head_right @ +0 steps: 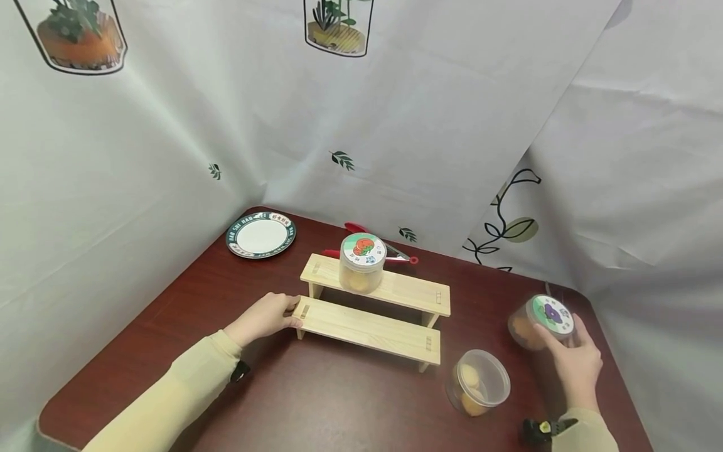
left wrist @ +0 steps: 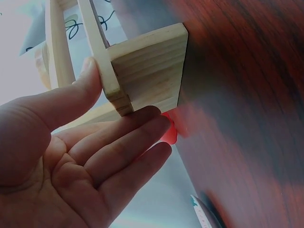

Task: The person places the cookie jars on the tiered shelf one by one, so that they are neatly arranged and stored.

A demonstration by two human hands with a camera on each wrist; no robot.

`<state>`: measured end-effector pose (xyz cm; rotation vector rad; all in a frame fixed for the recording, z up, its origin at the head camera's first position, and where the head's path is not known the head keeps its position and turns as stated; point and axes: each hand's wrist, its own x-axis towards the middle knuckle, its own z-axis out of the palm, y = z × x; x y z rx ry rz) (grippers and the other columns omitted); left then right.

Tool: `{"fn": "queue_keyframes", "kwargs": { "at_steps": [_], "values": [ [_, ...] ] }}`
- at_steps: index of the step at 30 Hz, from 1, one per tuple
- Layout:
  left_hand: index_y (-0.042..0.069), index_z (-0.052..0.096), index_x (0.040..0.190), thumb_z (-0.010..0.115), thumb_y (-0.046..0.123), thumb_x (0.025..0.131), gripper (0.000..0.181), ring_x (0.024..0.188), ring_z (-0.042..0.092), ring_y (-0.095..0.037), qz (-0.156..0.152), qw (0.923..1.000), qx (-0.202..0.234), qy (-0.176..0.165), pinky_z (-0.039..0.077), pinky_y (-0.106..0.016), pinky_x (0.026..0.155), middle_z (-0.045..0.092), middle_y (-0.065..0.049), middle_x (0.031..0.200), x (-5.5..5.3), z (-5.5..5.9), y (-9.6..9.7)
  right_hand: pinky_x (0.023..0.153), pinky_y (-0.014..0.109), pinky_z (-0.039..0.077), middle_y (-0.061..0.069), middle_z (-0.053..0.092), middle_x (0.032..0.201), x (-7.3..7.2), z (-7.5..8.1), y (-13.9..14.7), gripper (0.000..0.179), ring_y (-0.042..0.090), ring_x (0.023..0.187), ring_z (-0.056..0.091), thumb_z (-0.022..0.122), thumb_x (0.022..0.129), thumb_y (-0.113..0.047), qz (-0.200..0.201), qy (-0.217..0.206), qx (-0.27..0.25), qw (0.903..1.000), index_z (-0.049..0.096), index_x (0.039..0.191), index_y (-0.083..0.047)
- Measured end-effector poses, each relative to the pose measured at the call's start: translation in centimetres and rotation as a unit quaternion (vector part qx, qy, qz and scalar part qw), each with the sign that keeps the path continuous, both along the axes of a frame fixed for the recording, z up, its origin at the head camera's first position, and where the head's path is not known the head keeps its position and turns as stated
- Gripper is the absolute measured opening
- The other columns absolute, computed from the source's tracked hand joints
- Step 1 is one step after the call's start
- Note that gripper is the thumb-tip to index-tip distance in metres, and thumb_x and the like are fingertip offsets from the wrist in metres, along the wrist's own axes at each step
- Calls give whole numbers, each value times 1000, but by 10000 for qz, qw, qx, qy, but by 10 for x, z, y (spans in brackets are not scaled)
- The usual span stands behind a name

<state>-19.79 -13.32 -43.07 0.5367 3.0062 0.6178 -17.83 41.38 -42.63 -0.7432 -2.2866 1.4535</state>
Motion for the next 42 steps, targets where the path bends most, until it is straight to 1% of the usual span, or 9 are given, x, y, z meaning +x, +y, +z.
{"fn": "queue_keyframes", "kwargs": {
  "at_steps": [8,13,17,20,23,28,31,41,42],
  "values": [
    [9,60,78,79,27,75,26,59,47,-16,-21,10000,-26,68,39,-32,57,48,3,60,0,1,-1,83,1,34,4,28,152,3,23,-12,80,0,131,35,75,81,-14,350,536,-485,9968,31,148,-19],
    [9,60,79,79,27,75,26,59,49,-16,-67,9999,-18,80,40,-33,57,49,3,61,0,0,-2,75,-1,37,1,35,149,8,38,-27,77,-14,115,45,75,82,-19,491,314,207,9981,35,147,-19],
    [9,59,79,78,26,75,26,59,49,-17,-39,9999,-21,95,40,-33,57,48,2,60,0,0,-3,72,-1,38,-3,43,144,7,49,-39,74,-23,96,49,75,82,-18,762,494,630,9939,38,145,-18],
    [9,59,79,78,26,76,26,59,49,-17,-40,9999,-10,121,40,-33,57,48,2,60,0,1,-2,72,0,39,-15,55,128,7,57,-48,73,-24,88,50,76,80,-15,911,701,680,9910,40,144,-15],
    [9,58,78,78,26,76,26,58,48,-17,-67,9999,-44,104,40,-33,56,47,2,60,0,1,-1,71,1,40,-21,57,115,9,63,-57,74,-24,85,51,78,79,-15,1025,764,789,9886,41,143,-13],
    [8,59,80,77,27,77,26,58,48,-16,-65,9999,-103,73,40,-33,56,48,2,60,1,0,0,72,2,40,-15,57,120,13,73,-74,76,-23,86,51,78,78,-15,1310,820,1046,9824,40,144,-11],
    [8,59,80,78,26,76,27,58,48,-16,-46,9999,-98,78,40,-33,56,48,2,60,2,1,0,72,3,41,-17,57,117,13,77,-82,76,-22,87,52,78,78,-13,1464,906,1094,9790,40,144,-10],
    [6,61,81,78,29,75,28,60,52,-17,-69,9997,-213,70,43,-35,58,52,0,62,2,4,1,73,4,42,19,49,137,9,85,-106,78,-22,92,49,77,80,-17,2091,881,1420,9635,37,146,-10],
    [6,61,81,78,29,75,29,60,52,-17,-67,9997,-221,58,43,-35,58,52,0,62,2,5,2,73,4,42,17,50,136,8,85,-108,78,-22,93,49,77,79,-17,2120,879,1443,9626,37,146,-10]
  ]
}}
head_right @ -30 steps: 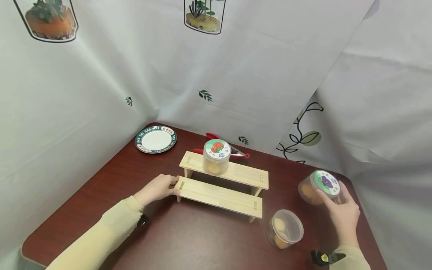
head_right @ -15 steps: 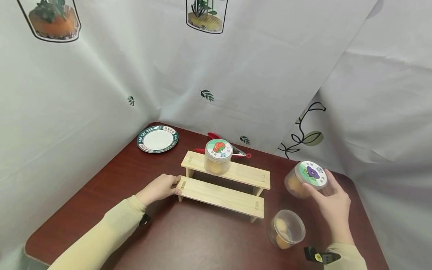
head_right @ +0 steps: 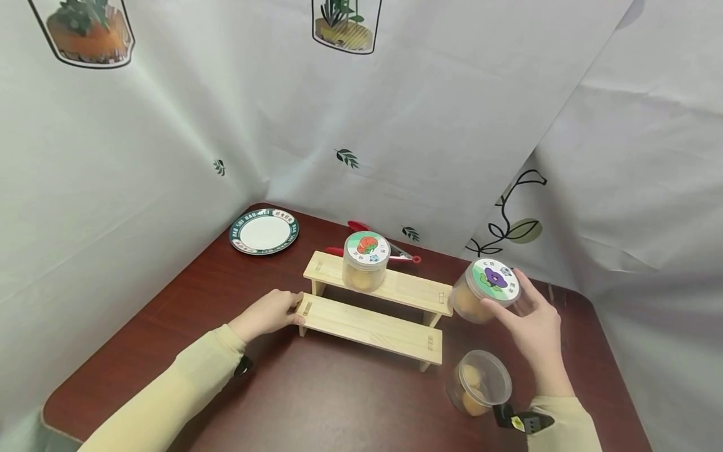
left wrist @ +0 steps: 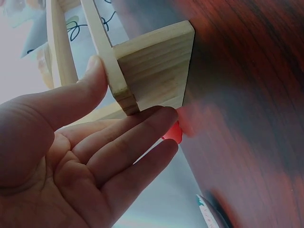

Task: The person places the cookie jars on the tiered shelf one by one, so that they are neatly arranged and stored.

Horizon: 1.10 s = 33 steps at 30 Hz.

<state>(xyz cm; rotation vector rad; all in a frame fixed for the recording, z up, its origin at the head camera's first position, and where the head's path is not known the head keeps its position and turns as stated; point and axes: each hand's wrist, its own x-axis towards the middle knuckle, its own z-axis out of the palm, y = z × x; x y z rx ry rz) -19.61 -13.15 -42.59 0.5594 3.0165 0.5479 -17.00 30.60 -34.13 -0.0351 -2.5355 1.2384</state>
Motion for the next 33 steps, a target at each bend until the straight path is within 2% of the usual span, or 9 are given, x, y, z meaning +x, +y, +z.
{"fn": "queue_keyframes", "kwargs": {
  "at_steps": [9,17,22,24,27,33],
  "values": [
    [5,61,83,77,28,75,29,61,54,-18,-16,10000,-46,-4,44,-35,59,53,-1,63,0,0,0,74,5,42,26,47,137,-4,2,-25,79,-16,100,50,77,81,-21,339,-44,18,9994,35,147,-12],
    [4,62,87,77,27,76,30,64,57,-20,2,10000,-72,-10,45,-36,60,56,-3,66,0,1,1,77,6,42,22,49,137,-13,-3,-47,79,-9,107,51,77,81,-23,703,-44,-62,9975,35,147,-10],
    [4,61,85,77,26,76,28,64,58,-21,-13,10000,-28,-23,45,-37,60,57,-4,66,1,1,2,80,7,42,17,49,139,-19,-3,-59,81,9,117,54,77,80,-24,895,-149,-102,9958,33,147,-12],
    [5,61,86,77,26,76,28,64,58,-21,-20,10000,-28,-17,45,-37,60,57,-4,67,1,0,2,82,7,42,17,48,140,-22,-3,-63,82,21,121,53,77,80,-24,994,-164,-124,9948,33,148,-11],
    [4,61,86,77,26,76,28,64,58,-21,-2,10000,-35,-23,45,-36,60,57,-4,66,1,0,2,84,8,41,16,47,140,-26,-3,-70,83,30,124,50,78,79,-24,1127,-169,-170,9933,33,147,-10],
    [2,63,92,77,26,76,31,67,60,-22,22,10000,-24,-51,46,-37,62,60,-6,70,0,-1,1,84,7,40,16,49,139,-36,-10,-82,84,32,125,48,79,78,-25,1307,-183,-246,9910,34,146,-6]
  ]
}}
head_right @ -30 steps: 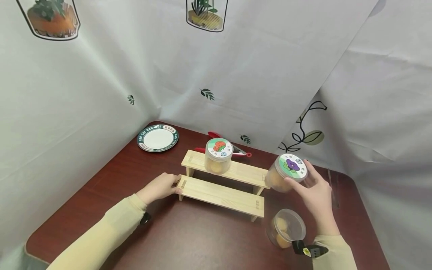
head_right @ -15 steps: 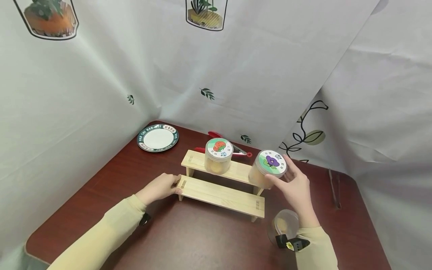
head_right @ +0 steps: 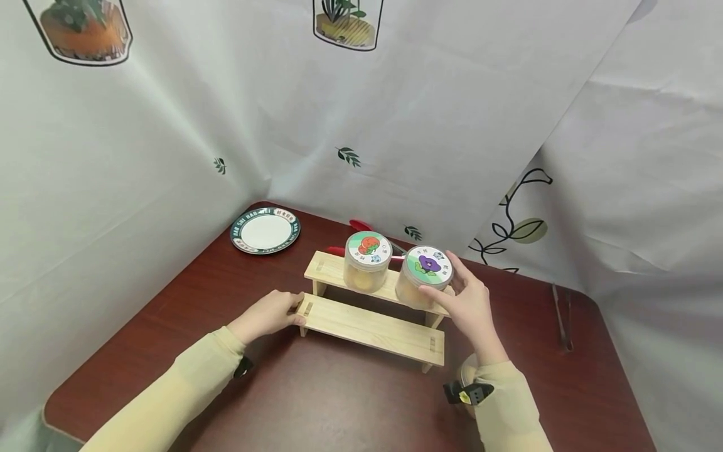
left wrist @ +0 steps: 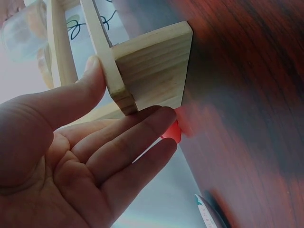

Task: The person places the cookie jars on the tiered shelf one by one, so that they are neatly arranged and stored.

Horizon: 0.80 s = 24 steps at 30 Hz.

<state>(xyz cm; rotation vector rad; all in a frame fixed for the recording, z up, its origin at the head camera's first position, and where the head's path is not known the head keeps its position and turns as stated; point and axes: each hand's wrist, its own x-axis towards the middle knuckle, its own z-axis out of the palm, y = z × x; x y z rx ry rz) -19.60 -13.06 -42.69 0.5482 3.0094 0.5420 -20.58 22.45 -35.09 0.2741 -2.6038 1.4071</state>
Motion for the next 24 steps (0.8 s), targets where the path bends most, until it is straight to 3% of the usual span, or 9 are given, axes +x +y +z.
{"fn": "queue_keyframes", "kwargs": {
  "at_steps": [12,19,24],
  "values": [
    [4,63,90,77,26,76,30,68,61,-24,29,9999,155,0,46,-37,61,62,-8,73,-2,-3,-1,83,6,40,19,48,139,-7,-4,-8,86,31,124,50,80,76,-22,15,-1,-76,10000,33,146,-5],
    [4,63,93,77,26,77,31,69,62,-24,-1,9999,151,33,46,-37,61,62,-8,73,-1,-2,-2,91,15,42,19,46,140,-9,-3,-7,86,30,126,48,79,78,-27,-27,-103,106,9999,32,147,-6],
    [4,63,91,77,26,76,30,68,61,-23,-29,9999,162,26,46,-37,61,62,-7,72,-1,-2,-2,89,11,40,18,45,142,-9,-5,-7,86,30,127,47,79,78,-26,-9,-97,68,9999,31,147,-5]
  ]
}}
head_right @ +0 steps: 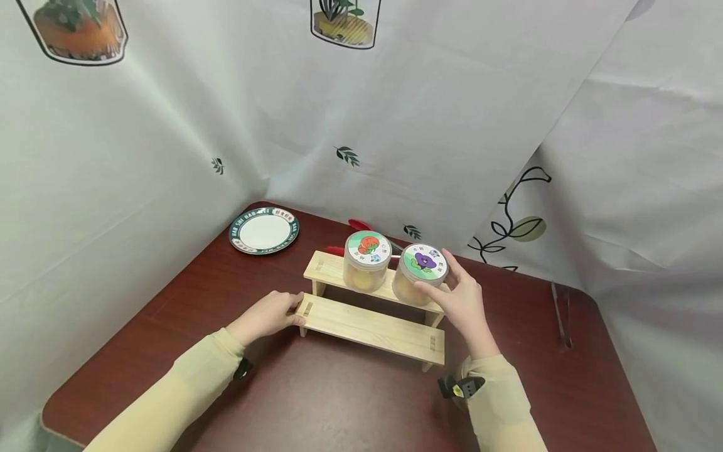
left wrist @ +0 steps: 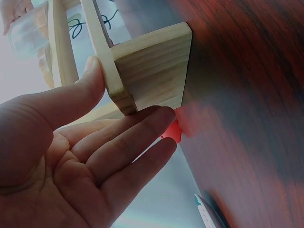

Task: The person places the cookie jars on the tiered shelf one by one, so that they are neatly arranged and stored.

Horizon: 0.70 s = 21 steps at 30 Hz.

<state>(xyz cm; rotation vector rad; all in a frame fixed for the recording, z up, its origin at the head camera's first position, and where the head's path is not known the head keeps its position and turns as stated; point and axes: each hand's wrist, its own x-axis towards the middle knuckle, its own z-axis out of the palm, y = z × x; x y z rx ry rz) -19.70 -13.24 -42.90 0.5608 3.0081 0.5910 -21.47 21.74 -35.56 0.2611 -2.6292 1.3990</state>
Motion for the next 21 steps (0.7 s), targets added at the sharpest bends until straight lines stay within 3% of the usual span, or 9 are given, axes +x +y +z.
{"fn": "queue_keyframes", "kwargs": {
  "at_steps": [7,14,21],
  "values": [
    [6,60,85,77,26,76,27,62,55,-19,-4,10000,13,44,43,-35,58,54,-2,64,1,0,0,91,10,37,17,37,147,1,-3,1,89,31,131,42,78,79,-23,102,88,-33,9999,25,149,-5],
    [6,61,87,77,26,77,28,62,54,-18,-19,10000,-20,58,43,-35,58,52,0,64,1,-1,0,102,26,35,12,32,151,9,0,3,91,27,136,35,77,80,-20,139,163,-128,9997,21,150,-9],
    [6,60,84,77,26,77,27,60,53,-18,10,10000,-57,74,42,-35,58,52,-1,63,0,-1,1,94,5,31,13,37,149,23,-3,13,81,29,136,36,75,82,-24,-67,212,-62,9997,31,148,-9]
  ]
}}
